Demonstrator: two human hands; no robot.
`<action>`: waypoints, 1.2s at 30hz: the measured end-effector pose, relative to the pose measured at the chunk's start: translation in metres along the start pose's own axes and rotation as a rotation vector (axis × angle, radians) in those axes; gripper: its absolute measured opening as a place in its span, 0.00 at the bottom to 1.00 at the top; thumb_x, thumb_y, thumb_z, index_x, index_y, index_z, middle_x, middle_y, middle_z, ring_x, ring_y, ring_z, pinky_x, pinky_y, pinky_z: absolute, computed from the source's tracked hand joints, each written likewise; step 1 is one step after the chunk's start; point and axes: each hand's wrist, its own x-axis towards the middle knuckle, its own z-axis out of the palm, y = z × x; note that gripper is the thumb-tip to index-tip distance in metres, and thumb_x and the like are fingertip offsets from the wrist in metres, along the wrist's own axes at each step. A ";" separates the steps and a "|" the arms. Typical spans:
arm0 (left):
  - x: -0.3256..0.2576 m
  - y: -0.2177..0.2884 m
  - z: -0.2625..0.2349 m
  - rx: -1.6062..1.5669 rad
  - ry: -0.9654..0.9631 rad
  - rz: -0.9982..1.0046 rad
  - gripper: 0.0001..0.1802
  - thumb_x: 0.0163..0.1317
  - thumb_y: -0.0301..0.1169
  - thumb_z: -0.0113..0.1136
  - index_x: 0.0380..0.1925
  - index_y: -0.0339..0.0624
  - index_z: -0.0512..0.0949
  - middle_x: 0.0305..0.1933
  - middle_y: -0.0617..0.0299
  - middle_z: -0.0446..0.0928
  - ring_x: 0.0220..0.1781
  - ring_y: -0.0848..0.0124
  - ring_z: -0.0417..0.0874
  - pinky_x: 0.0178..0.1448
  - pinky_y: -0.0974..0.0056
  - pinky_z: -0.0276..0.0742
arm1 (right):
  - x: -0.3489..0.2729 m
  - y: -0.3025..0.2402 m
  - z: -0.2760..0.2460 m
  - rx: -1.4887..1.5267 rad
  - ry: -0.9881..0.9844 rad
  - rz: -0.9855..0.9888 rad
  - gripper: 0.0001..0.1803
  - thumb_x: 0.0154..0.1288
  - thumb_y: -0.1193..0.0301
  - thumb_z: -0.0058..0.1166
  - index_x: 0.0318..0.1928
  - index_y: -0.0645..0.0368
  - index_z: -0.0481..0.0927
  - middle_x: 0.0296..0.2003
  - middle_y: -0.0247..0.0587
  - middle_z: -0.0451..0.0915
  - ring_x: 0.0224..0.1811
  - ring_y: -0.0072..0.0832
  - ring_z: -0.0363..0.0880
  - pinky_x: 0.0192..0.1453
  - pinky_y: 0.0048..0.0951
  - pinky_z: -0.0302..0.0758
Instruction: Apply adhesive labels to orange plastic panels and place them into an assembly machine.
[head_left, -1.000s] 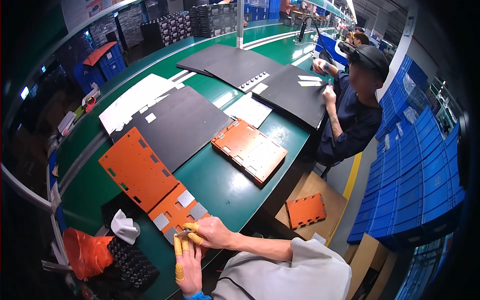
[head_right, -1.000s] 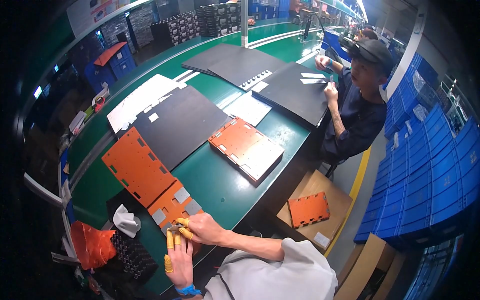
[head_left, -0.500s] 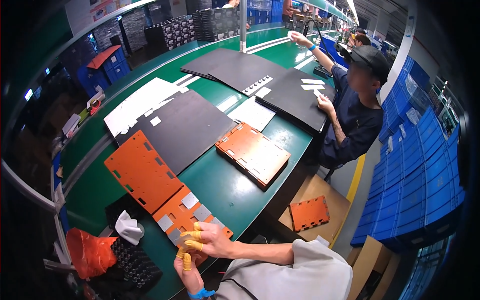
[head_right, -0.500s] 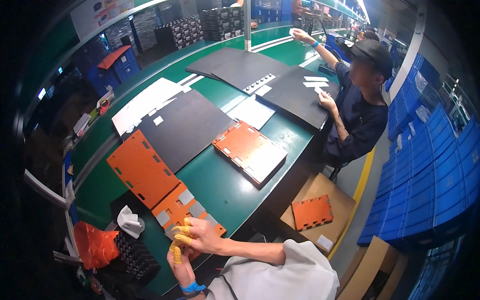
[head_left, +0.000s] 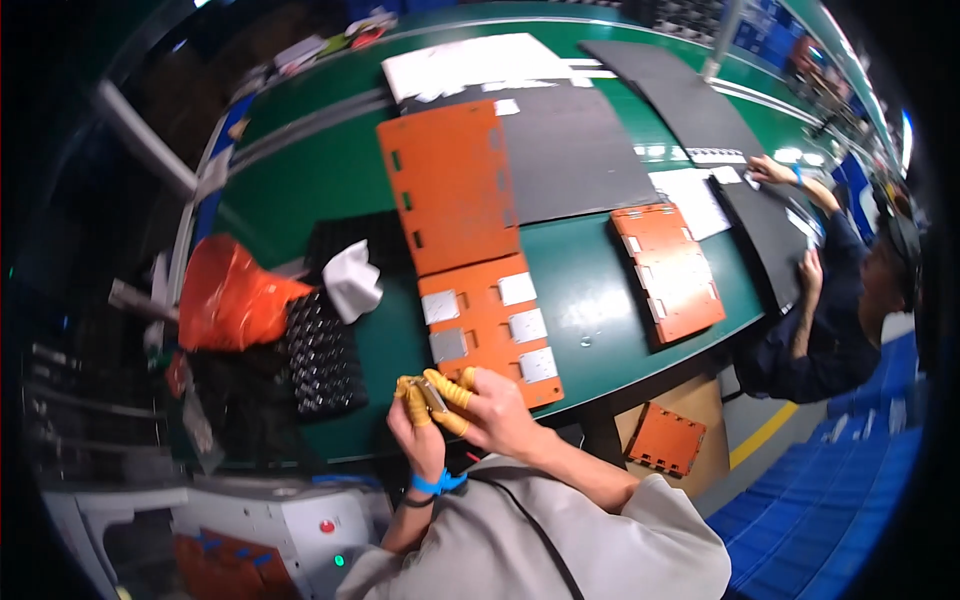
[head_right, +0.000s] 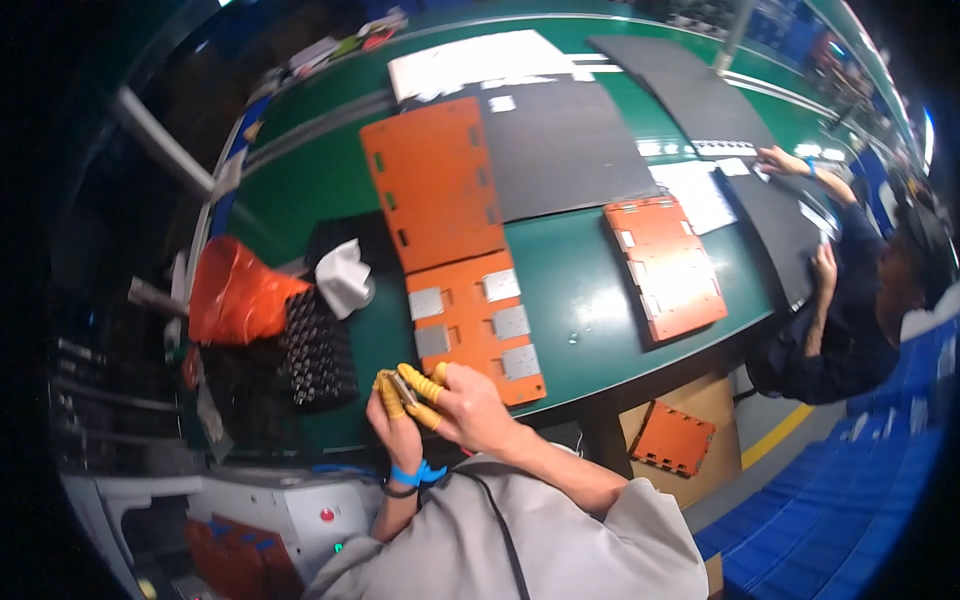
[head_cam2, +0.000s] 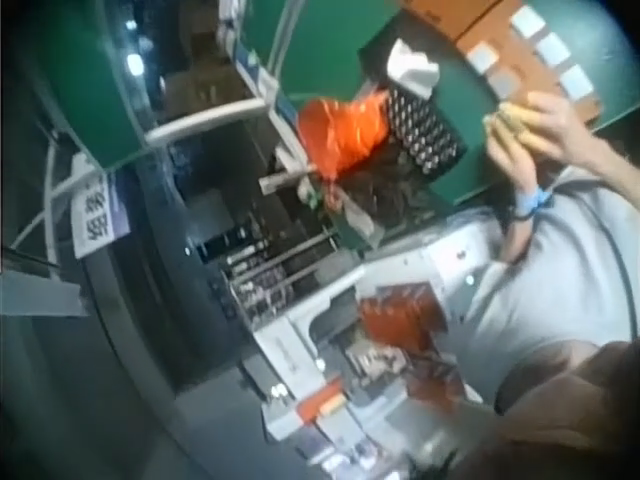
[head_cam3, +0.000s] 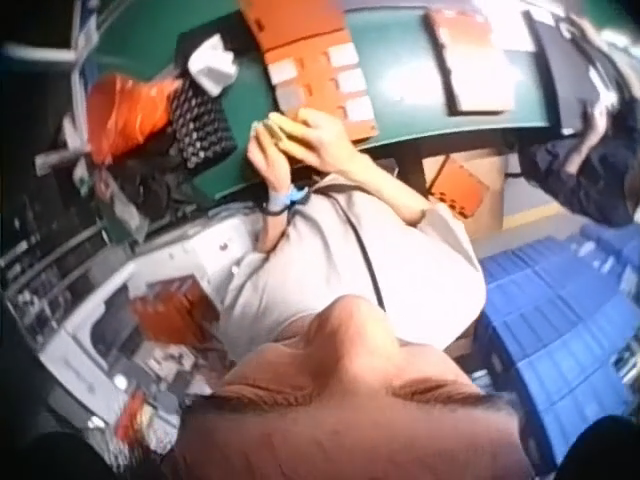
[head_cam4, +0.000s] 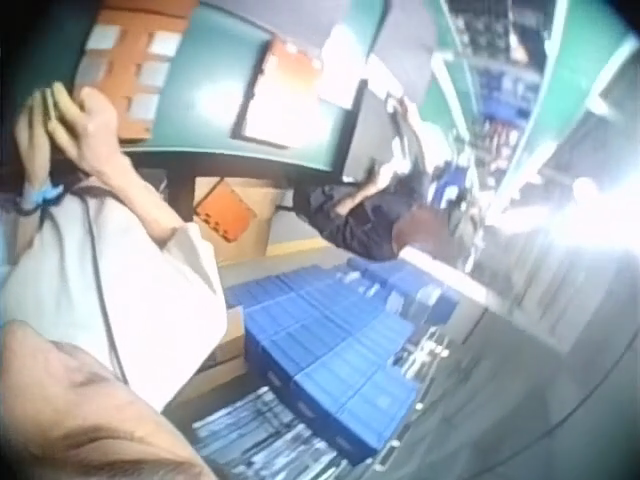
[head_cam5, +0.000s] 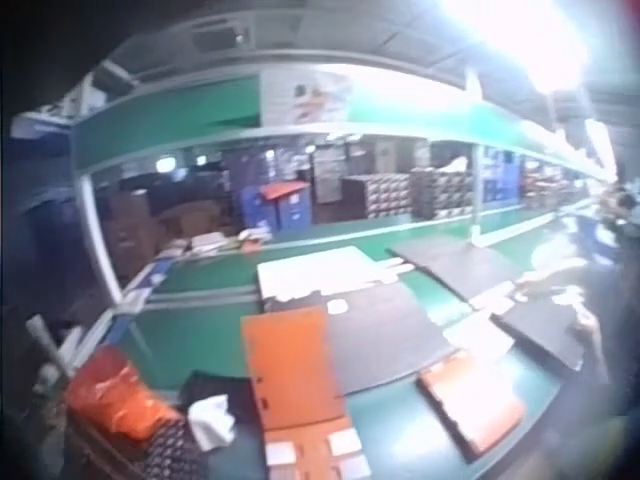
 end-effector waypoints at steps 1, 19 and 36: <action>0.002 0.003 -0.003 0.000 -0.008 0.003 0.19 0.81 0.38 0.49 0.40 0.29 0.76 0.36 0.62 0.78 0.40 0.76 0.73 0.44 0.65 0.74 | -0.002 0.001 -0.003 -0.018 -0.103 0.021 0.24 0.58 0.66 0.70 0.54 0.61 0.85 0.34 0.43 0.75 0.35 0.42 0.77 0.38 0.40 0.74; 0.026 0.016 0.004 0.706 -0.253 0.009 0.17 0.65 0.39 0.69 0.27 0.34 0.81 0.31 0.49 0.81 0.34 0.46 0.82 0.37 0.48 0.75 | -0.035 0.021 -0.045 -0.126 -0.104 0.215 0.24 0.60 0.72 0.68 0.58 0.59 0.83 0.30 0.41 0.74 0.29 0.38 0.73 0.33 0.39 0.71; 0.020 0.013 0.002 0.740 -0.215 0.022 0.17 0.65 0.39 0.68 0.27 0.34 0.81 0.32 0.51 0.80 0.34 0.46 0.82 0.38 0.48 0.75 | -0.025 0.028 -0.046 -0.109 -0.061 0.207 0.21 0.61 0.75 0.66 0.56 0.60 0.84 0.27 0.40 0.71 0.28 0.37 0.71 0.34 0.38 0.70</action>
